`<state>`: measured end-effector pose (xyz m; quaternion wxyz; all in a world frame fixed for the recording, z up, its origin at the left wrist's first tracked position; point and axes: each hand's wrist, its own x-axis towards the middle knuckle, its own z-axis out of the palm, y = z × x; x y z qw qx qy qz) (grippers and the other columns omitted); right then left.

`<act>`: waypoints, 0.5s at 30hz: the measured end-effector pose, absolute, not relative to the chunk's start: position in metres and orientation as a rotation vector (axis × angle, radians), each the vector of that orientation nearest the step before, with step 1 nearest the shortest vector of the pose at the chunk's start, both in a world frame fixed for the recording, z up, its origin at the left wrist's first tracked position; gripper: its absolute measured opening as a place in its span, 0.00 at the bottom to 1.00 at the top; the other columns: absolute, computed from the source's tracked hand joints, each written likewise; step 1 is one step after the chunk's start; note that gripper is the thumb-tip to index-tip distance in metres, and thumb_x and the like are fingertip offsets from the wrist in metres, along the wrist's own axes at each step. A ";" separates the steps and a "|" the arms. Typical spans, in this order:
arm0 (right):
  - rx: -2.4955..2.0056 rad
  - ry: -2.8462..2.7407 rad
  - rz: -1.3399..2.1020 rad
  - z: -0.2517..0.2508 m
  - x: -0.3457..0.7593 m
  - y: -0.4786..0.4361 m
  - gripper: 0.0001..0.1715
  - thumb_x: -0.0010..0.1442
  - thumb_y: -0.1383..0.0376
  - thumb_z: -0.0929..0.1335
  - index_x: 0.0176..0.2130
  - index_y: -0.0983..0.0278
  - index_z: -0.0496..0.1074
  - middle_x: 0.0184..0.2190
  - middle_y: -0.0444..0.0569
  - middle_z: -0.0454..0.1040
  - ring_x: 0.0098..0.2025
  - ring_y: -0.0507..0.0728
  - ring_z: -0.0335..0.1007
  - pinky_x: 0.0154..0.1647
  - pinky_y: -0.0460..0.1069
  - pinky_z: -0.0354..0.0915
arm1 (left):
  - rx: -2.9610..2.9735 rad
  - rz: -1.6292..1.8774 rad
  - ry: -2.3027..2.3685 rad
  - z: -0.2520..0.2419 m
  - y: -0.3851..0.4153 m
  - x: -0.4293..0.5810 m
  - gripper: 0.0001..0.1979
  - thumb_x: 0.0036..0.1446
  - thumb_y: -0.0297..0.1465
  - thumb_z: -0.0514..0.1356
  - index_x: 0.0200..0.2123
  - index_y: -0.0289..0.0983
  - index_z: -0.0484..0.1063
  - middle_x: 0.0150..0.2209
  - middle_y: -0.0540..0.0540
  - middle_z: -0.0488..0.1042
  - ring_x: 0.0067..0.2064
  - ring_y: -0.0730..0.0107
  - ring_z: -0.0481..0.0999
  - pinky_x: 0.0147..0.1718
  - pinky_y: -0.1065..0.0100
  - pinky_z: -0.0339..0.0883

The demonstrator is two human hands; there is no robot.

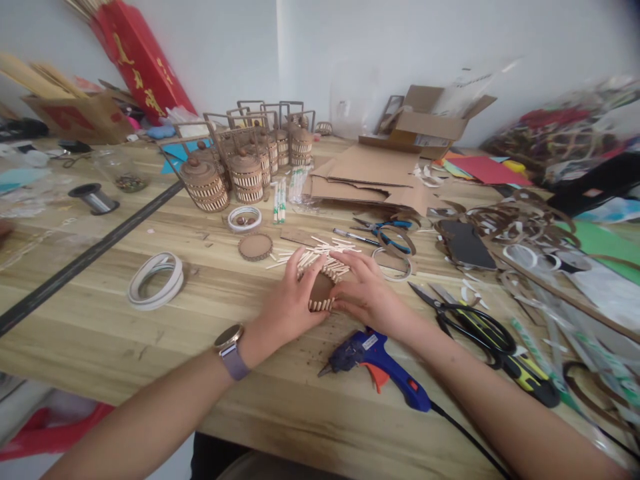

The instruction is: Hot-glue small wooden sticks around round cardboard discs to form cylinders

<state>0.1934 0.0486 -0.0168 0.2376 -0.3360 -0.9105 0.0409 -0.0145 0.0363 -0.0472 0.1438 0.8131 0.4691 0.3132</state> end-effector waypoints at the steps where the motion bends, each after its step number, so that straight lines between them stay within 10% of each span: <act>1: -0.916 -2.499 0.070 -0.016 0.193 0.048 0.07 0.62 0.66 0.69 0.36 0.62 0.80 0.63 0.60 0.62 0.66 0.70 0.52 0.63 0.67 0.57 | 2.348 0.900 1.348 -0.047 0.036 -0.015 0.51 0.47 0.30 0.72 0.67 0.47 0.47 0.68 0.35 0.44 0.67 0.39 0.57 0.57 0.45 0.67; 15: -0.926 -2.486 -0.042 -0.018 0.191 0.043 0.12 0.66 0.64 0.66 0.35 0.59 0.79 0.63 0.55 0.65 0.62 0.69 0.55 0.59 0.66 0.59 | 2.317 0.807 1.266 -0.041 0.041 -0.022 0.56 0.42 0.28 0.75 0.67 0.50 0.45 0.70 0.36 0.40 0.69 0.36 0.52 0.59 0.39 0.64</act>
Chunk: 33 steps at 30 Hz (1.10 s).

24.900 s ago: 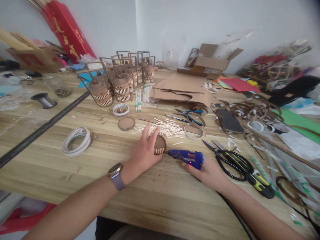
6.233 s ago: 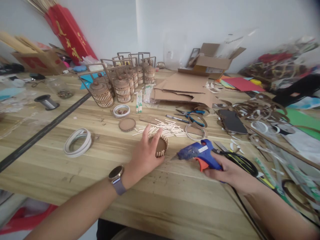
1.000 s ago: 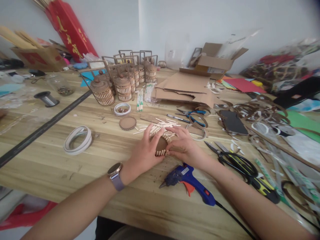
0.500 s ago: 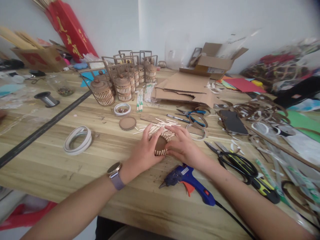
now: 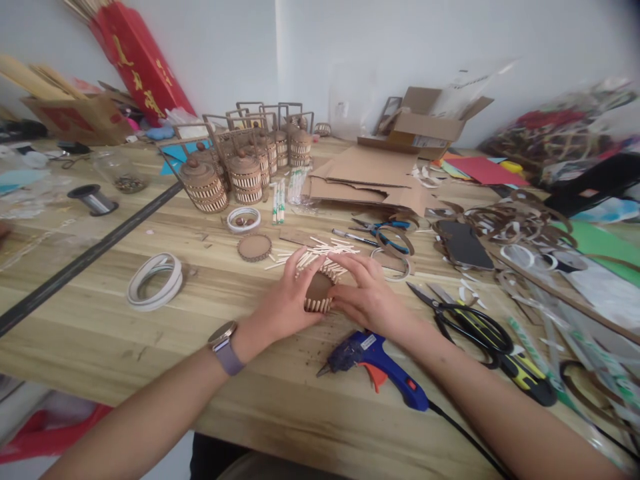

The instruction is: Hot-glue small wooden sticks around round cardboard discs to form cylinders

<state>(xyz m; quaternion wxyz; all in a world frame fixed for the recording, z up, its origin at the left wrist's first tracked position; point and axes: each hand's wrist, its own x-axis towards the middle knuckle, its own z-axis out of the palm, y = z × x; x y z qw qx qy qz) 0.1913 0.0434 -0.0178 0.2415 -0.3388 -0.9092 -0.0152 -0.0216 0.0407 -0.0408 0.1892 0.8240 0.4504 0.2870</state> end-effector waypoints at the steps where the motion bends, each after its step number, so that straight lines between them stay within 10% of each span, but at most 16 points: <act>1: -0.936 -2.485 -0.033 -0.018 0.191 0.043 0.12 0.66 0.64 0.66 0.35 0.59 0.79 0.63 0.55 0.64 0.62 0.69 0.55 0.59 0.66 0.58 | 2.325 0.807 1.250 -0.041 0.041 -0.022 0.55 0.43 0.28 0.74 0.67 0.50 0.45 0.70 0.36 0.41 0.69 0.37 0.52 0.59 0.40 0.64; 21: -0.914 -2.446 -0.053 -0.012 0.202 0.051 0.14 0.64 0.57 0.68 0.47 0.60 0.77 0.63 0.59 0.65 0.63 0.69 0.57 0.61 0.66 0.58 | 2.363 0.832 1.131 -0.041 0.045 -0.028 0.52 0.49 0.26 0.70 0.68 0.50 0.42 0.69 0.37 0.41 0.70 0.42 0.49 0.62 0.43 0.61; 33: -1.491 -2.505 0.018 -0.008 0.232 0.077 0.09 0.63 0.65 0.66 0.35 0.63 0.77 0.36 0.54 0.80 0.43 0.64 0.72 0.46 0.56 0.65 | 2.254 0.967 1.432 -0.047 0.032 -0.011 0.61 0.39 0.27 0.76 0.68 0.49 0.40 0.69 0.34 0.40 0.69 0.32 0.50 0.58 0.38 0.63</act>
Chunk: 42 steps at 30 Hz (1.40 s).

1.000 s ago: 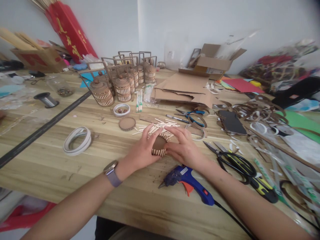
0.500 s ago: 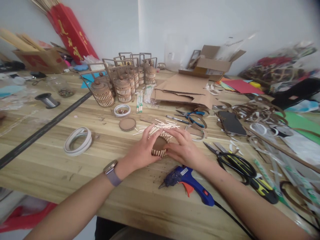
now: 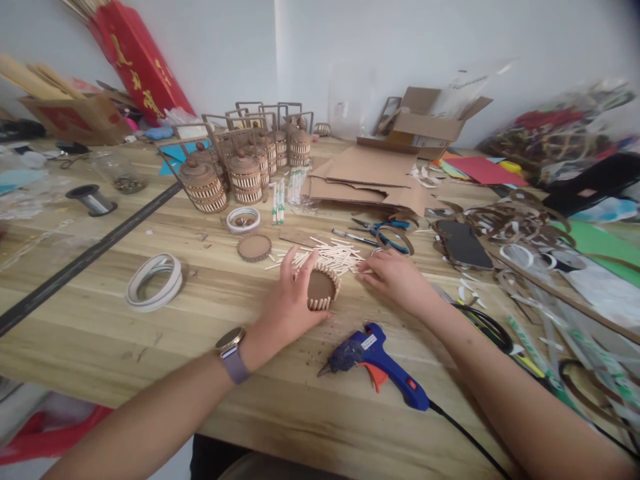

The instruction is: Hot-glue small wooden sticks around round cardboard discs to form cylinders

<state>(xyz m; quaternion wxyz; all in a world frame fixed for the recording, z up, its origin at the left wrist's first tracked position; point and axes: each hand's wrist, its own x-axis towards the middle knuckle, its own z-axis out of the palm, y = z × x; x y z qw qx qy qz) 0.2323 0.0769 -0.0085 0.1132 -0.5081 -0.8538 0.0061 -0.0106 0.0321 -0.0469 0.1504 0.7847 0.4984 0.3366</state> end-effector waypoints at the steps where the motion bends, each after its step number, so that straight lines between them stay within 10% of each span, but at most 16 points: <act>1: -1.512 -2.543 0.059 -0.001 0.231 0.073 0.09 0.63 0.65 0.66 0.33 0.63 0.76 0.35 0.54 0.79 0.41 0.63 0.72 0.44 0.55 0.65 | 2.257 0.957 1.439 -0.047 0.032 -0.010 0.60 0.40 0.27 0.76 0.68 0.48 0.40 0.69 0.33 0.40 0.69 0.32 0.49 0.58 0.38 0.63; 7: -1.633 -2.816 0.751 0.049 0.220 0.023 0.11 0.53 0.57 0.73 0.23 0.59 0.76 0.21 0.46 0.75 0.22 0.55 0.69 0.22 0.48 0.52 | 2.286 0.957 1.409 -0.046 0.031 -0.010 0.54 0.45 0.25 0.71 0.68 0.48 0.41 0.69 0.36 0.40 0.70 0.38 0.49 0.61 0.41 0.60; 14: -1.809 -2.824 0.735 0.029 0.221 -0.014 0.08 0.47 0.62 0.75 0.23 0.61 0.73 0.23 0.47 0.76 0.24 0.57 0.70 0.22 0.47 0.49 | 2.273 0.950 1.438 -0.046 0.031 -0.009 0.52 0.46 0.25 0.69 0.68 0.48 0.43 0.69 0.36 0.40 0.70 0.37 0.49 0.60 0.41 0.63; 22: -1.520 -2.088 1.486 0.011 0.260 0.000 0.10 0.54 0.60 0.69 0.37 0.61 0.70 0.29 0.43 0.72 0.29 0.53 0.66 0.27 0.46 0.62 | 2.269 0.923 1.444 -0.044 0.033 -0.011 0.55 0.43 0.26 0.73 0.68 0.46 0.43 0.68 0.33 0.42 0.70 0.35 0.48 0.60 0.40 0.62; 28: -1.399 -1.503 1.531 0.005 0.262 -0.002 0.23 0.45 0.56 0.75 0.41 0.61 0.73 0.36 0.48 0.76 0.39 0.59 0.71 0.41 0.52 0.68 | 2.238 0.914 1.492 -0.045 0.033 -0.011 0.58 0.41 0.30 0.76 0.67 0.47 0.43 0.68 0.33 0.43 0.69 0.33 0.49 0.59 0.38 0.63; 35: -1.259 -1.315 1.641 -0.012 0.244 -0.002 0.16 0.52 0.54 0.73 0.33 0.64 0.74 0.20 0.44 0.68 0.24 0.52 0.61 0.26 0.47 0.59 | 2.265 0.930 1.496 -0.047 0.033 -0.009 0.53 0.45 0.26 0.72 0.67 0.45 0.44 0.67 0.33 0.44 0.69 0.34 0.51 0.59 0.41 0.64; 42: -1.422 -1.634 1.363 -0.021 0.248 0.001 0.20 0.54 0.48 0.72 0.30 0.63 0.74 0.25 0.46 0.74 0.23 0.51 0.60 0.20 0.46 0.56 | 2.274 0.930 1.479 -0.044 0.032 -0.009 0.51 0.45 0.24 0.71 0.66 0.45 0.46 0.67 0.34 0.44 0.68 0.36 0.54 0.57 0.43 0.67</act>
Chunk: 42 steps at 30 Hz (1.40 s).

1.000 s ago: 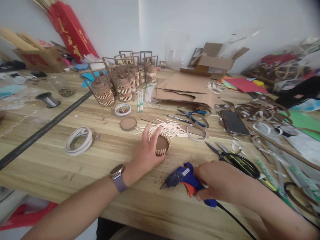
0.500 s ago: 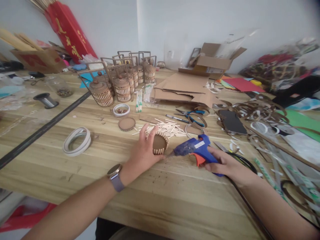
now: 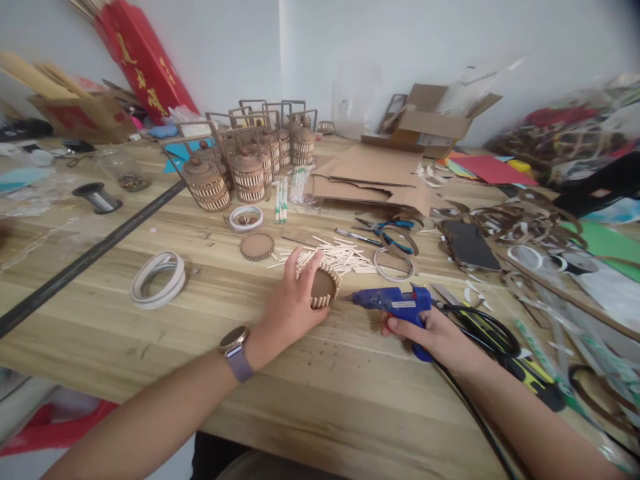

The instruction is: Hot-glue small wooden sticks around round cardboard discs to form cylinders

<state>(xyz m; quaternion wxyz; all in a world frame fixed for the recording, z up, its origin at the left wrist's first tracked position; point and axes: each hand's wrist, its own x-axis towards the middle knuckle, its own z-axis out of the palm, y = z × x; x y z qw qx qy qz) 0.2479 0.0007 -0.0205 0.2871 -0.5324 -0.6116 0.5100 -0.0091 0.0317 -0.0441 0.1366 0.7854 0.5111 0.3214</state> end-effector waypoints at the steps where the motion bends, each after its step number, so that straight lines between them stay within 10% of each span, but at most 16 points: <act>1: -1.434 -1.693 1.329 -0.020 0.247 0.000 0.21 0.54 0.48 0.71 0.29 0.63 0.74 0.24 0.45 0.73 0.22 0.51 0.59 0.20 0.46 0.56 | 2.275 0.935 1.476 -0.044 0.032 -0.009 0.50 0.46 0.24 0.70 0.66 0.45 0.46 0.67 0.34 0.44 0.68 0.36 0.55 0.57 0.43 0.67; 42: -1.504 -2.068 0.861 -0.019 0.226 -0.005 0.20 0.59 0.54 0.65 0.42 0.63 0.78 0.39 0.53 0.83 0.40 0.64 0.79 0.45 0.57 0.74 | 2.308 0.925 1.468 -0.044 0.032 -0.009 0.50 0.47 0.25 0.69 0.67 0.46 0.45 0.68 0.35 0.43 0.66 0.36 0.57 0.56 0.43 0.69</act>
